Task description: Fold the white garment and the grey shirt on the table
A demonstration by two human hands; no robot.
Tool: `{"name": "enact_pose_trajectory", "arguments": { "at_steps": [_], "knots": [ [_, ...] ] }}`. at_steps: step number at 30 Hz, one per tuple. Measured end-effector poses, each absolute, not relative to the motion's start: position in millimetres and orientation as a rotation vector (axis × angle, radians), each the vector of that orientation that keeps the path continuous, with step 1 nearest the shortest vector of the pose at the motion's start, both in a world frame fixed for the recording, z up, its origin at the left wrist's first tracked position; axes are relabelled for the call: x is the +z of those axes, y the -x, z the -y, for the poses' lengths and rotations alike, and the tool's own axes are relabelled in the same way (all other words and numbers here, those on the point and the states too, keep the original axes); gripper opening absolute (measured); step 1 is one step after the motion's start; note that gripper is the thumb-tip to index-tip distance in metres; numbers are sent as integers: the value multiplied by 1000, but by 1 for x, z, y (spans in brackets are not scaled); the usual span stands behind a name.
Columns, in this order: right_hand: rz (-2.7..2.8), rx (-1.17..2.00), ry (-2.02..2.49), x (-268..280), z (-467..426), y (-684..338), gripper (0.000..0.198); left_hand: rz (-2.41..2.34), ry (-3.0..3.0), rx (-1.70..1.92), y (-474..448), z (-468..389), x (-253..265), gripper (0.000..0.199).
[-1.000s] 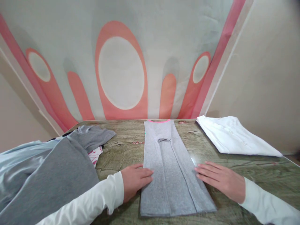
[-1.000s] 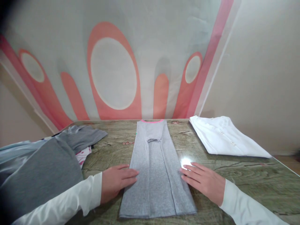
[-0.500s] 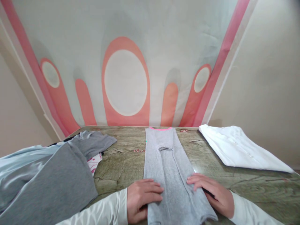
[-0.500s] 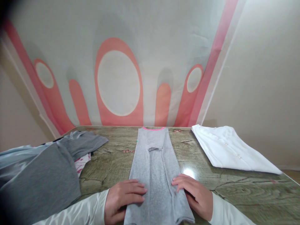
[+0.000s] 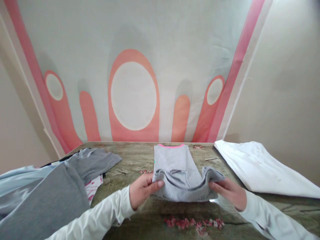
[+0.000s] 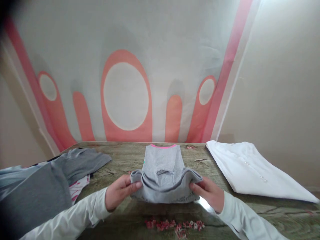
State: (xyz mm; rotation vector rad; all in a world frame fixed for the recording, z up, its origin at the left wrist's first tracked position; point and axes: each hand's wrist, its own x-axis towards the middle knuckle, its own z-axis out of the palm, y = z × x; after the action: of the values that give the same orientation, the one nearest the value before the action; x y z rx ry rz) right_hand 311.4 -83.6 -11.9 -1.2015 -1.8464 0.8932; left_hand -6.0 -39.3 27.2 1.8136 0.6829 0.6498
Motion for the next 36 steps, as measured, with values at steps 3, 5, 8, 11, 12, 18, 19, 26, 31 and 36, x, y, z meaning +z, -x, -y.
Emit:
{"name": "enact_pose_trajectory", "arguments": {
  "at_steps": [3, 5, 8, 11, 12, 18, 19, 26, 31, 36],
  "knots": [
    [1695, 1059, 1115, -6, 37, -314, 40, -676, -1543, 721, -4, -10, 39, 36],
    [1591, 1054, 1072, -9, -4, -316, 45, -652, -1348, 751, -14, -51, 42, 31],
    [1513, 982, 1123, -24, -67, -317, 47, -677, -1080, 788, -30, -106, 34, 25],
    [1509, 932, 1227, -47, -110, -319, 41, -726, -952, 827, -40, -140, 12, 25],
    [1518, 931, 1244, -55, -118, -320, 38, -730, -941, 829, -41, -145, 3, 25],
    [1555, 970, 1238, -84, -127, -328, 37, -719, -898, 844, -33, -158, -38, 24],
    [1553, 970, 1240, -86, -126, -328, 38, -718, -895, 850, -32, -159, -42, 25],
    [1536, 859, 1290, -94, -129, -329, 36, -734, -943, 915, -32, -161, -44, 55],
    [1528, 768, 1311, -99, -129, -330, 39, -794, -1036, 1014, -36, -161, -46, 59],
    [1544, 754, 1333, -102, -133, -334, 40, -899, -1127, 1100, -32, -175, -59, 57]
  ]
}}
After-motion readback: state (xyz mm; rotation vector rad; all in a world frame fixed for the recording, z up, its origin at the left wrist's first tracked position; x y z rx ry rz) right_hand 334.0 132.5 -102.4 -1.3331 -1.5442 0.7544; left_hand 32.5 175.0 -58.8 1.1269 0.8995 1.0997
